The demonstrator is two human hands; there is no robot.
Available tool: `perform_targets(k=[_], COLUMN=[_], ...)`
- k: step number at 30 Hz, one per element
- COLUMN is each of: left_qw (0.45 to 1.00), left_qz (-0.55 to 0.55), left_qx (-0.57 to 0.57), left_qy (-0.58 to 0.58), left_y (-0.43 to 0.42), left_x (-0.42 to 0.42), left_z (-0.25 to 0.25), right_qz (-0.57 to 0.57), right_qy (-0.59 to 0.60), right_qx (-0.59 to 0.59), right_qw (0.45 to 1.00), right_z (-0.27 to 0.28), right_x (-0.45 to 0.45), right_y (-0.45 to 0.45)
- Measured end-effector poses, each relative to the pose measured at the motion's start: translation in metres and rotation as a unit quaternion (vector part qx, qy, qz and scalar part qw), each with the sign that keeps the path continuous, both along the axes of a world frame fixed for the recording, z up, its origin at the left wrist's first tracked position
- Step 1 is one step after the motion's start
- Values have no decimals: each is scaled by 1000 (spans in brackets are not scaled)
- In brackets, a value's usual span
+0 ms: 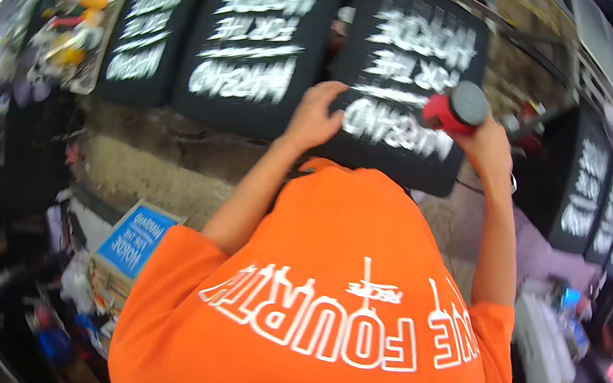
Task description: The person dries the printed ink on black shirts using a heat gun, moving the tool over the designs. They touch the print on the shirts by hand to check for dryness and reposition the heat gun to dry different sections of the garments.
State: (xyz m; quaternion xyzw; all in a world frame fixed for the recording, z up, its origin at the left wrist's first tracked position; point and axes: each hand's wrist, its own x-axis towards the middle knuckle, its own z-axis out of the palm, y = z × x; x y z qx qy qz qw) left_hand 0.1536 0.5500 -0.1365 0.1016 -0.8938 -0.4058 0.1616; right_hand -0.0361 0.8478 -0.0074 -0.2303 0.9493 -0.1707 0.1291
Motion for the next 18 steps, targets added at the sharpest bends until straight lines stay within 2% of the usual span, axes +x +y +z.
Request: perform_targets(k=[2, 5, 7, 10, 16, 18], left_qw=[1000, 998, 998, 997, 996, 995], left_qz=[-13, -32, -47, -61, -73, -78], left_qx=[8, 30, 33, 35, 36, 41], left_qy=[-14, -36, -39, -44, -48, -40], left_y=[3, 11, 15, 17, 22, 22], left_x=[-4, -4, -7, -13, -24, -27], left_z=[-3, 5, 7, 9, 12, 11], right_qz=[-35, -45, -85, -103, -146, -137], right_qy=[5, 15, 16, -17, 12, 10], right_qx=[26, -6, 42, 37, 47, 16], right_qw=[999, 999, 995, 994, 988, 990], right_z=[3, 6, 14, 6, 0, -1], right_x=[-8, -11, -12, -25, -29, -32], right_y=[19, 42, 47, 66, 86, 91])
